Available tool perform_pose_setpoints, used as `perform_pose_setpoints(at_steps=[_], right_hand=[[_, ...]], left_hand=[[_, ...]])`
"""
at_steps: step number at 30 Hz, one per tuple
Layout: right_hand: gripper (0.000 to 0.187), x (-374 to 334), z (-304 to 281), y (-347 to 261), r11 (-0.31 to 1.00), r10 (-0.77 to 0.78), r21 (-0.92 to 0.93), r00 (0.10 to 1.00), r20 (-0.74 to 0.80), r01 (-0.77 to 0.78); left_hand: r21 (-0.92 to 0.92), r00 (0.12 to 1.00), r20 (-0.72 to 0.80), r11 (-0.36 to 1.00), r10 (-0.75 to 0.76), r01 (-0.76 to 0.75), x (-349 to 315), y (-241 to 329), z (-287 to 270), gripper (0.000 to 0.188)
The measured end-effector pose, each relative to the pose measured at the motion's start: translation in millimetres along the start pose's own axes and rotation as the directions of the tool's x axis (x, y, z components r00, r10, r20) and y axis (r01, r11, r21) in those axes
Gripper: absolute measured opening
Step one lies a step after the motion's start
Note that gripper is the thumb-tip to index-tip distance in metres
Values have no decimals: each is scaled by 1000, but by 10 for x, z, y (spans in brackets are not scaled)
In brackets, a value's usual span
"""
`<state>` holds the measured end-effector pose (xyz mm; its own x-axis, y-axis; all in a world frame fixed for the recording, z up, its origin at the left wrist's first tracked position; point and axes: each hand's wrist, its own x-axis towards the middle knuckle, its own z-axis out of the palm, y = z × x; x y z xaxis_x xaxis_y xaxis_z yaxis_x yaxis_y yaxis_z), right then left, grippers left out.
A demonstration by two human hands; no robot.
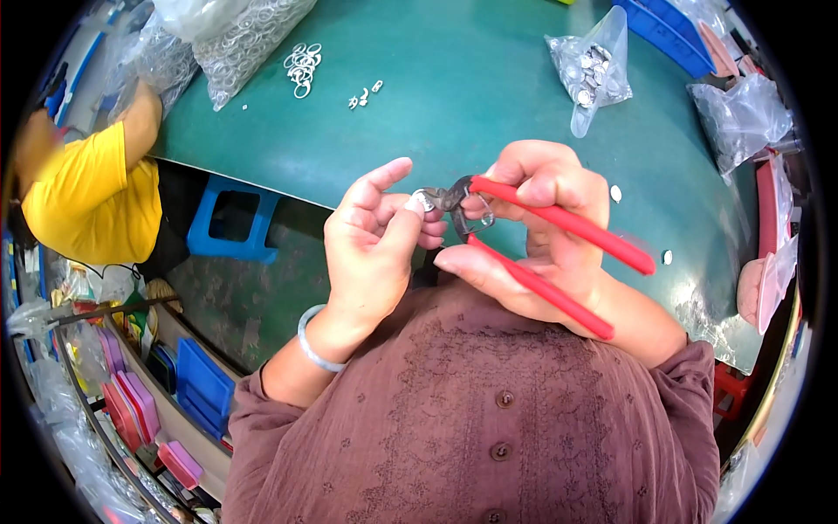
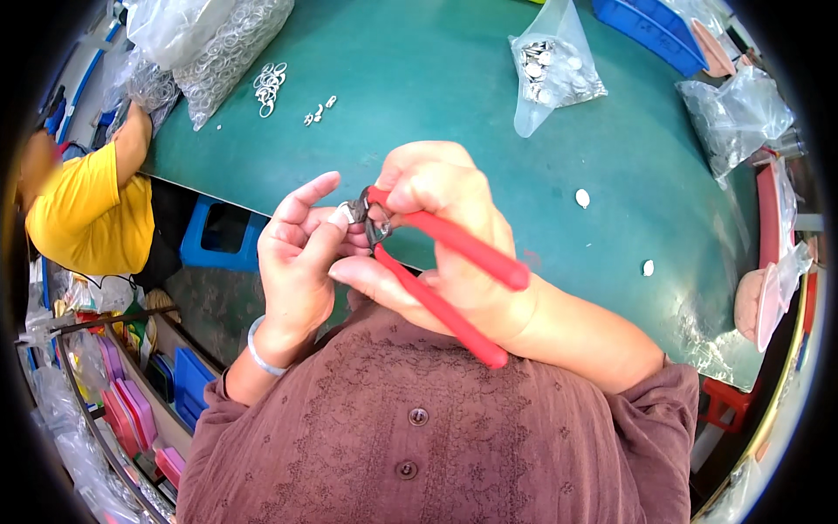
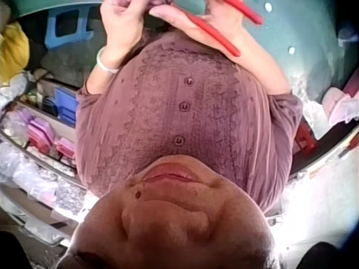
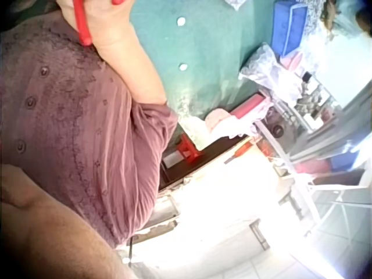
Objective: The person picks up small circular metal components from a table, organizes them into small groups, and uses pliers to clip or adjust the edges of individual components.
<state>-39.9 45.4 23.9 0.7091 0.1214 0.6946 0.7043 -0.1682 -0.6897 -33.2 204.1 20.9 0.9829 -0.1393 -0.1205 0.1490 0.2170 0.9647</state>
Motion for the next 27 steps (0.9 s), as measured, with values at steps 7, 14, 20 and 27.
perform_pose_setpoints(at_steps=[7,14,20,27], right_hand=[[67,-19,-45,18,1000,4,12,1000,-2,-4],[69,-35,-24,34,997,8,73,999,31,-10],[68,-13,-47,-6,994,73,78,996,54,-77],[66,60,-259,-50,971,219,94,976,7,-218]], left_hand=[[14,1000,0,1000,-15,15,4,15,26,34],[-45,999,21,998,-48,49,21,6,34,35],[-45,997,27,997,-69,70,41,2,64,35],[-38,993,-65,994,-102,100,75,56,27,32]])
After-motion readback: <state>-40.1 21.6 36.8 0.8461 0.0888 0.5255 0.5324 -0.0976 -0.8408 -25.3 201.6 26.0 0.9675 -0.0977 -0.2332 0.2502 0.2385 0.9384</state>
